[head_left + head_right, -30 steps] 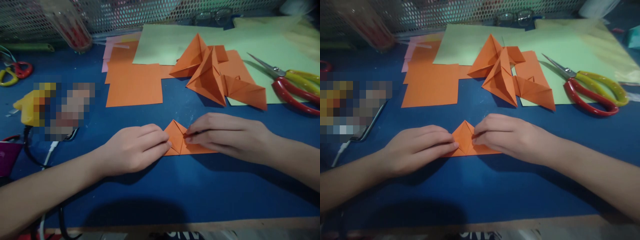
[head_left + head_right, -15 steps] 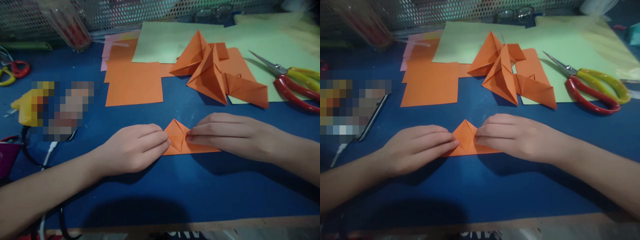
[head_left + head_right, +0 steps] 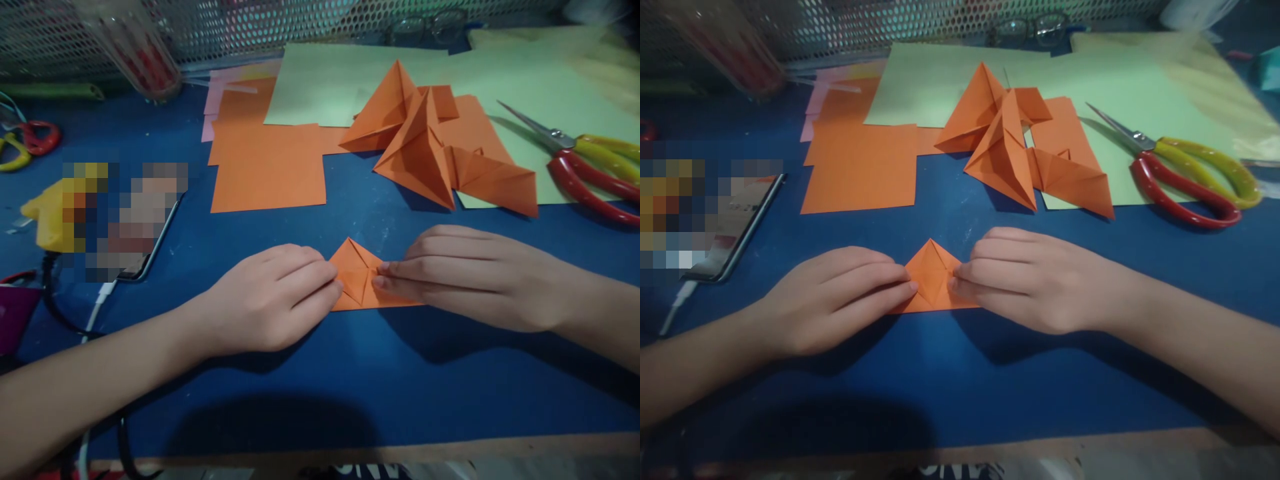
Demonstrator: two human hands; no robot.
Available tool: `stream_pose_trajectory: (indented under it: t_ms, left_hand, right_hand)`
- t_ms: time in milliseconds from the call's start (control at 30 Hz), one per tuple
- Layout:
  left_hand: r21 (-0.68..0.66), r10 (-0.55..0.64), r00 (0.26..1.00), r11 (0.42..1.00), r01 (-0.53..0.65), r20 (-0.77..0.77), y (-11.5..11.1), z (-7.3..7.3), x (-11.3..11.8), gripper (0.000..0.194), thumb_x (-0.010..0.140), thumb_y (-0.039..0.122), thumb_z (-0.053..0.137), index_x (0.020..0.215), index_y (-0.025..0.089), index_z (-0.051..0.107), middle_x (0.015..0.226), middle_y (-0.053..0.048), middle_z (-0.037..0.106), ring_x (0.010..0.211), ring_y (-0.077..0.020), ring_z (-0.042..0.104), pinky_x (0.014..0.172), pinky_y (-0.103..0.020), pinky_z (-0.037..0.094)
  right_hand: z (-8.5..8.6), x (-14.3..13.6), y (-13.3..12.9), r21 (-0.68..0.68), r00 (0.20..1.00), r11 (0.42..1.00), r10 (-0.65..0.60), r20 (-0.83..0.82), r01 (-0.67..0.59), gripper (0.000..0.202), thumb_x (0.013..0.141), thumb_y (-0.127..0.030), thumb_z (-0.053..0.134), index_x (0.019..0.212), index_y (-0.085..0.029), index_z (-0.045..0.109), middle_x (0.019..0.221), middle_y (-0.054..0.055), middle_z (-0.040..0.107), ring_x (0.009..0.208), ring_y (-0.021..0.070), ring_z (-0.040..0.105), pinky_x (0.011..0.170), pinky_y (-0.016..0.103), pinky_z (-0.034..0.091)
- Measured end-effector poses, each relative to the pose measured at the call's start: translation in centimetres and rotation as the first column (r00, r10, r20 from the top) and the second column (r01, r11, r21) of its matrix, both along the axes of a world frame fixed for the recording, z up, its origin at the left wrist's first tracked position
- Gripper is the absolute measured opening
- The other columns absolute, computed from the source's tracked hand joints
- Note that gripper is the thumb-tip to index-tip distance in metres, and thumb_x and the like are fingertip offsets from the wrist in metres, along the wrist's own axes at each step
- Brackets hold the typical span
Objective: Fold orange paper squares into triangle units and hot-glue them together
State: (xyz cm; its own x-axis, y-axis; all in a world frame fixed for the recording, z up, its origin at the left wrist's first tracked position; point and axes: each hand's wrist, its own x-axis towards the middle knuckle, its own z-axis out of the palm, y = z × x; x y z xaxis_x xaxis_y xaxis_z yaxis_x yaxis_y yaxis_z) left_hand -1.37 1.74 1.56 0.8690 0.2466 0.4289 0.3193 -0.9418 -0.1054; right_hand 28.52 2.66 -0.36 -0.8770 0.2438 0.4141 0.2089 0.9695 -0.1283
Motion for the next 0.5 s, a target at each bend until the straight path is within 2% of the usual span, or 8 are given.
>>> stream_pose_trajectory:
  t_ms: [67,167,300,400,500]
  left_hand:
    - [-0.043,-0.008,1.0,0.999,0.008,0.015,0.0,-0.1,0.0,0.041,0.111,0.006,0.041,0.099,0.011,0.079,0.097,-0.009,0.081,0.091,-0.0192,0.074,0.093,-0.028,0.058]
    - [-0.167,0.061,0.996,0.985,-0.05,0.062,0.1,-0.7,0.0,0.043,0.112,0.009,0.037,0.102,0.015,0.078,0.098,-0.008,0.08,0.091,-0.019,0.074,0.091,-0.03,0.061]
    - [-0.209,0.111,0.989,0.974,-0.089,0.096,0.5,-1.5,-0.1,0.027,0.113,0.021,0.049,0.108,0.012,0.074,0.097,-0.01,0.078,0.085,-0.0194,0.071,0.079,-0.03,0.06]
    - [-0.248,0.131,0.988,0.963,-0.106,0.086,0.9,-1.6,-0.1,0.034,0.114,0.036,0.053,0.108,0.01,0.073,0.091,-0.01,0.074,0.082,-0.0197,0.067,0.075,-0.03,0.058]
    - [-0.315,0.135,0.989,0.943,-0.108,0.063,1.2,-1.4,0.0,0.039,0.114,0.04,0.051,0.112,0.008,0.072,0.093,-0.01,0.071,0.082,-0.0206,0.064,0.074,-0.031,0.055]
  right_hand:
    - [0.0,0.1,-0.1,-0.011,1.0,1.0,-0.002,0.002,0.002,0.034,0.112,-0.007,0.029,0.12,-0.017,0.061,0.107,0.008,0.074,0.096,0.0187,0.059,0.093,0.038,0.051]
    - [-0.2,0.1,-0.1,-0.035,1.0,0.999,-0.01,-0.013,0.009,0.033,0.111,-0.007,0.033,0.12,-0.018,0.063,0.107,0.008,0.075,0.095,0.0191,0.06,0.093,0.038,0.052]
    - [-0.7,-0.2,0.5,-0.069,0.988,0.993,-0.105,-0.11,0.098,0.026,0.109,-0.01,0.048,0.126,-0.02,0.065,0.104,0.006,0.075,0.094,0.0163,0.067,0.089,0.033,0.056]
    - [-0.5,-0.5,1.1,-0.157,0.975,0.972,-0.194,-0.109,0.176,0.017,0.107,-0.028,0.063,0.12,-0.02,0.07,0.1,0.006,0.074,0.087,0.014,0.072,0.079,0.026,0.059]
    - [0.3,-0.7,0.9,-0.313,0.963,0.919,-0.265,-0.044,0.238,0.027,0.103,-0.046,0.068,0.105,-0.022,0.077,0.096,0.006,0.075,0.078,0.015,0.073,0.067,0.027,0.058]
